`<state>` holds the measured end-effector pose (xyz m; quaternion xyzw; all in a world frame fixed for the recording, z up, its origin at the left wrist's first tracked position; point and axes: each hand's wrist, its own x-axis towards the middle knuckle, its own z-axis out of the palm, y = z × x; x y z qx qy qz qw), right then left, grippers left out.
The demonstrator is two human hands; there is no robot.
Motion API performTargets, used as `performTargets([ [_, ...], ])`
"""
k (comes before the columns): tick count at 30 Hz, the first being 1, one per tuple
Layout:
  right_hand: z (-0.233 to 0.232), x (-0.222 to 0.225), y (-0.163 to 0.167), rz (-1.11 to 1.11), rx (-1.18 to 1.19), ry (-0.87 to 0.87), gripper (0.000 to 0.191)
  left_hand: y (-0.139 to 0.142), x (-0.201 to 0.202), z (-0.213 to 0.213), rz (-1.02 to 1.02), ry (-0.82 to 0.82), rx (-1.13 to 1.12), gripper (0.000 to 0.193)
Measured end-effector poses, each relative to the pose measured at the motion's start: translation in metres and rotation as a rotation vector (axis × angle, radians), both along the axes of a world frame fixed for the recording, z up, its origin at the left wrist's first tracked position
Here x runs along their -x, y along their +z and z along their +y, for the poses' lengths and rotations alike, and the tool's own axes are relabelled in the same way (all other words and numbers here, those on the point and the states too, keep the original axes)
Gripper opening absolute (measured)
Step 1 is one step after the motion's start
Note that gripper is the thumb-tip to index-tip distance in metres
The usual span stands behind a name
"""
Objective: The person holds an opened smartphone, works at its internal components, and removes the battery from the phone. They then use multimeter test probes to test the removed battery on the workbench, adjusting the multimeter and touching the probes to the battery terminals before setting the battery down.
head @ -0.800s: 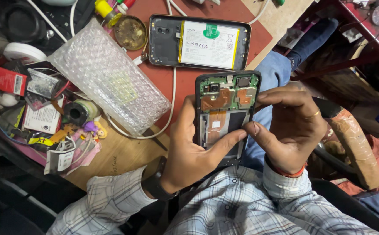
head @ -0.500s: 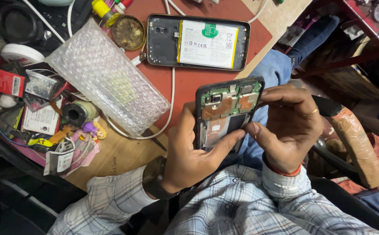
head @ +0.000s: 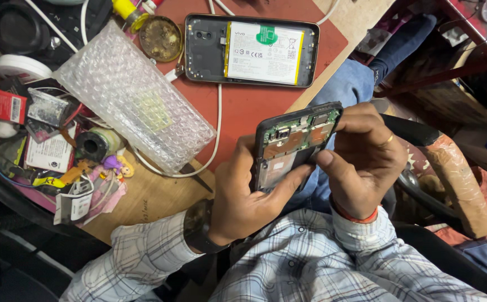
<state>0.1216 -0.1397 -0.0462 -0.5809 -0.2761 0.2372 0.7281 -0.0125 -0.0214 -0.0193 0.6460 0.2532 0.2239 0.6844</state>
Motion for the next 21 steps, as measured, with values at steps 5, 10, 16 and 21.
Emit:
performTargets([
  [5,-0.004,-0.003,-0.005,0.001,0.003,-0.026,0.025,-0.001,-0.004,-0.005,0.008,-0.005,0.029,0.041],
  [10,-0.005,-0.005,-0.011,0.031,-0.015,-0.03,0.025,-0.006,-0.008,-0.008,0.005,0.01,0.031,0.042],
  [16,-0.005,-0.007,-0.015,0.038,-0.046,-0.045,0.022,-0.012,-0.011,-0.01,0.006,0.0,-0.014,0.041],
  [21,-0.007,-0.011,-0.018,0.035,-0.047,-0.043,0.022,-0.016,-0.015,-0.015,-0.023,-0.006,0.049,0.039],
])
